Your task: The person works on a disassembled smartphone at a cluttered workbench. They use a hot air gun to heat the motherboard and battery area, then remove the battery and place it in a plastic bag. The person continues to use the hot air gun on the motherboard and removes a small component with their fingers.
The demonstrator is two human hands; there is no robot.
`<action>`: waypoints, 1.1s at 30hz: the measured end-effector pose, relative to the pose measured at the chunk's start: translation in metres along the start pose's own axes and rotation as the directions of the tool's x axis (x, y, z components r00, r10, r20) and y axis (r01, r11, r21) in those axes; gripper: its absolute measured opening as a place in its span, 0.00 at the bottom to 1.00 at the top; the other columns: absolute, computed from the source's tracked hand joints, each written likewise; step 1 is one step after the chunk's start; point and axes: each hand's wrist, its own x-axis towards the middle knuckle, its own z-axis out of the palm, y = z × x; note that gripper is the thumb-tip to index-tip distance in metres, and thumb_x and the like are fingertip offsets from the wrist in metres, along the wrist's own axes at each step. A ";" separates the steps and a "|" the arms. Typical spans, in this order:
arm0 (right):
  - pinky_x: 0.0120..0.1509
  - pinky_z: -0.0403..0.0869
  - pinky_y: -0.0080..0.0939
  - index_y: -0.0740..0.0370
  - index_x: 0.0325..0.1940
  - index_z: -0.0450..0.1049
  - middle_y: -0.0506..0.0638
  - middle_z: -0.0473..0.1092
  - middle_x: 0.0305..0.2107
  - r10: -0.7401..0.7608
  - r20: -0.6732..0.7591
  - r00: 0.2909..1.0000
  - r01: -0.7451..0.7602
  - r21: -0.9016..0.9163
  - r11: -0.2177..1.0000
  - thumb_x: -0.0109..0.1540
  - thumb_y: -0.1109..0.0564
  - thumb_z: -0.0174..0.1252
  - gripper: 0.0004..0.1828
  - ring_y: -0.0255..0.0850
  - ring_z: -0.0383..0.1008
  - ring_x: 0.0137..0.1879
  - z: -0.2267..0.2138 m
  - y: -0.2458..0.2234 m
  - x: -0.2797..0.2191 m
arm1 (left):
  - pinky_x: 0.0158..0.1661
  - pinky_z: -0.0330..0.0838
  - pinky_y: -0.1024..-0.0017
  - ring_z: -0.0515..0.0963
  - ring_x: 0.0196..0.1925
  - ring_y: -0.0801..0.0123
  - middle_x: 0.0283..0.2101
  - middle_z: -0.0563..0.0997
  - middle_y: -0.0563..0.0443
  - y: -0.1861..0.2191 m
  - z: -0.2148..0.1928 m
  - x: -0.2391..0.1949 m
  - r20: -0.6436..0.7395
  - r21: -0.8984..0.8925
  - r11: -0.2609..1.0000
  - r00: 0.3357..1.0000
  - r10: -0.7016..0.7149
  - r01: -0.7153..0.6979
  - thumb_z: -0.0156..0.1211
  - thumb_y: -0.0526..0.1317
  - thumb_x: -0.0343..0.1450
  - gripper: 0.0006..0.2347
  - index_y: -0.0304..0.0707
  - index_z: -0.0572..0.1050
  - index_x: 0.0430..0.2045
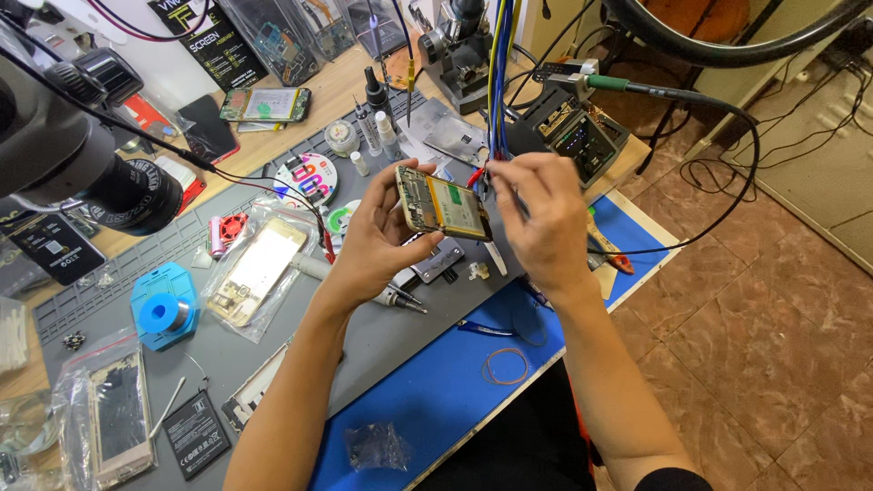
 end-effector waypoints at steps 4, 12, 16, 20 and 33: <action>0.51 0.72 0.45 0.66 0.57 0.79 0.56 0.69 0.43 0.176 -0.063 0.982 -0.167 0.120 0.979 0.74 0.55 0.56 0.13 0.46 0.68 0.45 -0.004 -0.020 -0.011 | 0.58 0.79 0.64 0.76 0.64 0.58 0.69 0.70 0.39 0.030 -0.012 -0.015 0.002 -0.117 0.992 0.999 -0.054 0.054 0.72 0.23 0.64 0.38 0.35 0.60 0.70; 0.30 0.78 0.32 0.64 0.40 0.78 0.50 0.78 0.21 0.377 0.773 0.510 -0.854 0.505 0.120 0.63 0.53 0.68 0.11 0.33 0.78 0.26 0.016 -0.069 -0.033 | 0.54 0.80 0.54 0.81 0.58 0.44 0.62 0.75 0.26 0.028 -0.038 -0.056 0.052 -0.491 0.857 0.987 -0.149 0.155 0.69 0.22 0.61 0.36 0.27 0.63 0.69; 0.23 0.80 0.41 0.69 0.38 0.75 0.61 0.77 0.18 0.408 0.741 0.533 -0.823 0.567 0.045 0.66 0.55 0.65 0.13 0.40 0.77 0.20 0.028 -0.089 -0.039 | 0.49 0.81 0.57 0.85 0.48 0.51 0.46 0.82 0.30 0.055 -0.005 -0.066 -0.090 -0.530 0.844 0.985 -0.150 0.080 0.70 0.26 0.64 0.25 0.19 0.71 0.58; 0.22 0.78 0.41 0.71 0.41 0.76 0.60 0.74 0.17 0.436 0.643 0.630 -0.763 0.618 0.191 0.65 0.57 0.66 0.12 0.39 0.73 0.19 0.042 -0.094 -0.055 | 0.44 0.79 0.69 0.82 0.41 0.71 0.39 0.85 0.47 0.064 0.019 -0.064 -0.449 -0.362 0.930 0.861 -0.238 0.069 0.70 0.38 0.72 0.13 0.28 0.80 0.45; 0.17 0.75 0.40 0.73 0.42 0.75 0.61 0.73 0.17 0.325 0.736 0.594 -0.799 0.586 0.134 0.66 0.59 0.64 0.12 0.42 0.72 0.16 0.061 -0.132 -0.061 | 0.43 0.82 0.66 0.87 0.37 0.68 0.34 0.87 0.47 0.040 -0.015 -0.101 -0.676 -0.334 0.942 0.695 -0.245 0.007 0.72 0.39 0.71 0.09 0.29 0.83 0.36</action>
